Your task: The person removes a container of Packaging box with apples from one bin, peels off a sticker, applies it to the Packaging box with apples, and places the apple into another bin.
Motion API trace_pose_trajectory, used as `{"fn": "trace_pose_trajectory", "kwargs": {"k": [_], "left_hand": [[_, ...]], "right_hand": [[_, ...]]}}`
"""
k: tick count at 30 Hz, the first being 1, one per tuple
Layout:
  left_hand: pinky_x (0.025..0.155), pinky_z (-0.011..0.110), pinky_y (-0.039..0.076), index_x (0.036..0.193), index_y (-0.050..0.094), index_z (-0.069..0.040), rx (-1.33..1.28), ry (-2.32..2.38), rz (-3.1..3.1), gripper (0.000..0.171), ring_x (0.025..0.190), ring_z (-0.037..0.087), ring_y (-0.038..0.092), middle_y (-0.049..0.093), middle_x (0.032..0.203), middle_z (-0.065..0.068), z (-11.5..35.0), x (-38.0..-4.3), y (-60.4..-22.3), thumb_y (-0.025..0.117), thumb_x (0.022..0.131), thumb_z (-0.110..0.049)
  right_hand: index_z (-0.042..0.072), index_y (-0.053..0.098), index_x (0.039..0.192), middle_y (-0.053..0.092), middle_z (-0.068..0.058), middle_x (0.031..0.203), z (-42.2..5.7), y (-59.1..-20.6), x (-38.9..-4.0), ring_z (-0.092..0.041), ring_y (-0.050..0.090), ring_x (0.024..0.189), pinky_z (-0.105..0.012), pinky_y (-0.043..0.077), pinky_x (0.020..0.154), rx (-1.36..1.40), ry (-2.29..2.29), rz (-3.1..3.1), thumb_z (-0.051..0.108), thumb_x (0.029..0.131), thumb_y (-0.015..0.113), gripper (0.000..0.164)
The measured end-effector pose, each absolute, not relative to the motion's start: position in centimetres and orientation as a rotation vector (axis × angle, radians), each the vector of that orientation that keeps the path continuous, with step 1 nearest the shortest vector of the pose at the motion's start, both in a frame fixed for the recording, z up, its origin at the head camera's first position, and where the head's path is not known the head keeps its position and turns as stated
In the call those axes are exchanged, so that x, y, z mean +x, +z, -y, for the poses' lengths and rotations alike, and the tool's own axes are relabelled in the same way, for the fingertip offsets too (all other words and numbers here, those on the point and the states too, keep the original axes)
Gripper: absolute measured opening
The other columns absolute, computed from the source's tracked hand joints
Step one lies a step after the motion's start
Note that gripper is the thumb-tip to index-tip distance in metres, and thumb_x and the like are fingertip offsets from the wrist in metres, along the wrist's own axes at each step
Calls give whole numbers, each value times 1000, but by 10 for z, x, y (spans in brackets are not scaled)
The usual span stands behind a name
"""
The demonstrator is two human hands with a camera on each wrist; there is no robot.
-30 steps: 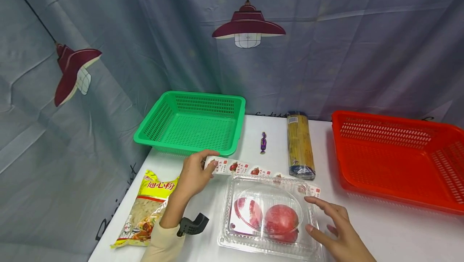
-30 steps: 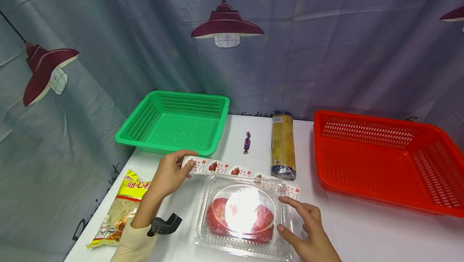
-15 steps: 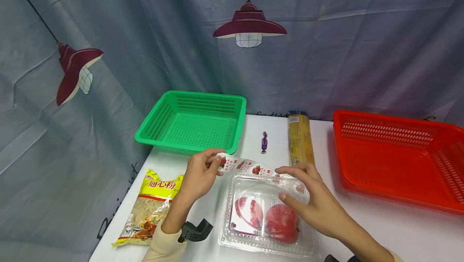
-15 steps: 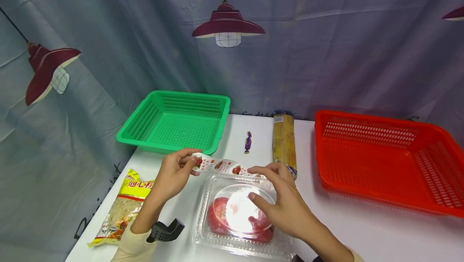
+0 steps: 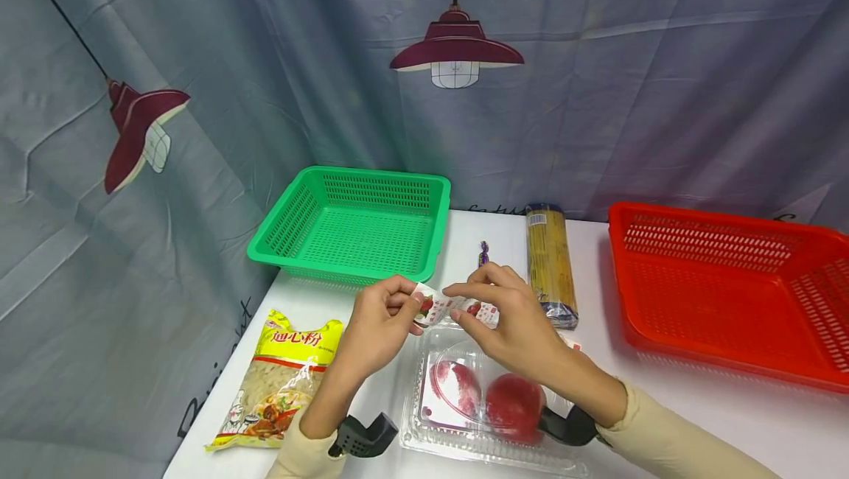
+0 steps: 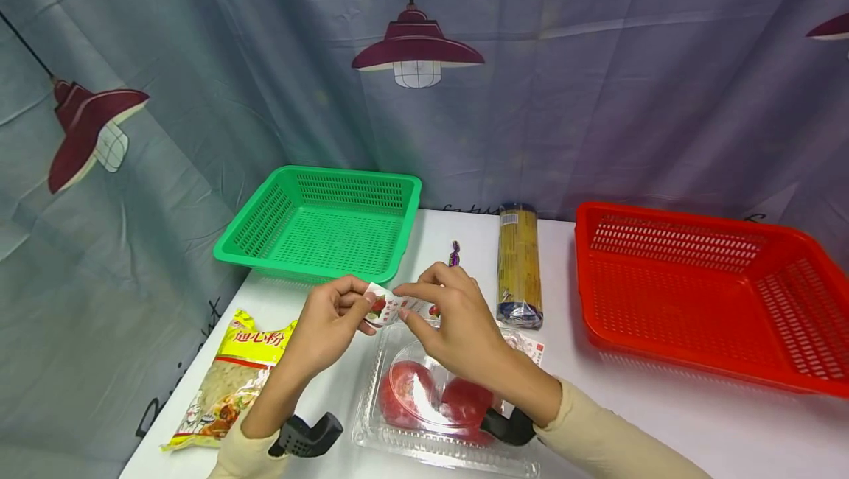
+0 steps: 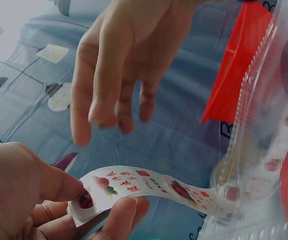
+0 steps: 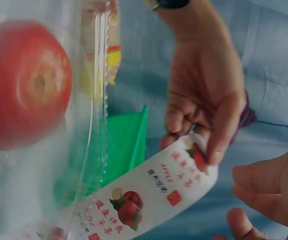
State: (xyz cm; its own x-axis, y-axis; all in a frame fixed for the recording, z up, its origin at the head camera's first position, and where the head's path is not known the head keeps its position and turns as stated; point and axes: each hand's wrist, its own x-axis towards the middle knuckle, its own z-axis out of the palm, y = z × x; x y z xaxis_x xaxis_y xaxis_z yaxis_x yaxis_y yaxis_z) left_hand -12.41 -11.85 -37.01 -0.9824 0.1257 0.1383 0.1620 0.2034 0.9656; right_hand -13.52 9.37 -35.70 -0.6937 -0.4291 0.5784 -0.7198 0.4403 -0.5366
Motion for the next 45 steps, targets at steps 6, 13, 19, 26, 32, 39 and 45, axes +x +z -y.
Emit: {"fn": "trace_pose_trajectory", "kwargs": {"k": [6,13,19,26,32,39,45], "left_hand": [[60,35,57,98,65,3,-329,-1969,2391,10,62,36,68,71,83,12,114,-121,-369,58,98,-4],[58,36,57,101,64,4,-376,-2034,2343,11,57,27,67,72,86,15,108,-116,-370,58,98,-5],[52,33,54,99,66,3,-375,-2020,2337,14,56,36,66,72,83,11,104,-113,-365,55,100,-7],[39,23,37,97,70,-1,-341,-1909,2380,18,50,30,65,69,70,7,103,-115,-354,54,100,-10],[41,28,44,96,69,-2,-365,-1848,2402,19,48,26,64,66,65,6,101,-120,-341,52,101,-9],[48,33,52,98,68,1,-376,-1820,2376,17,48,23,63,61,63,6,102,-126,-331,52,101,-6],[49,34,54,97,67,2,-336,-1803,2355,17,49,24,64,70,74,8,107,-129,-329,53,101,-6]], "right_hand": [[14,78,101,57,4,86,-85,-357,-141,-10,47,80,-29,39,69,992,1060,2297,14,79,83,23],[14,79,97,56,3,83,-82,-361,-144,-13,44,76,-32,35,69,1016,999,2227,10,75,85,23],[14,79,94,57,5,81,-82,-362,-144,-13,45,76,-34,35,69,1017,994,2201,11,74,86,21],[14,79,88,66,8,79,-83,-360,-145,-16,54,80,-34,33,70,1007,1059,2103,10,74,84,16],[12,77,85,67,9,80,-84,-353,-147,-16,55,81,-34,33,70,1007,1135,2059,7,77,83,11],[14,75,87,69,8,83,-88,-344,-146,-15,58,80,-33,40,72,980,1233,2057,1,77,81,17],[14,75,88,69,8,84,-96,-337,-142,-13,60,81,-28,45,75,963,1350,2066,-1,78,80,19]]}}
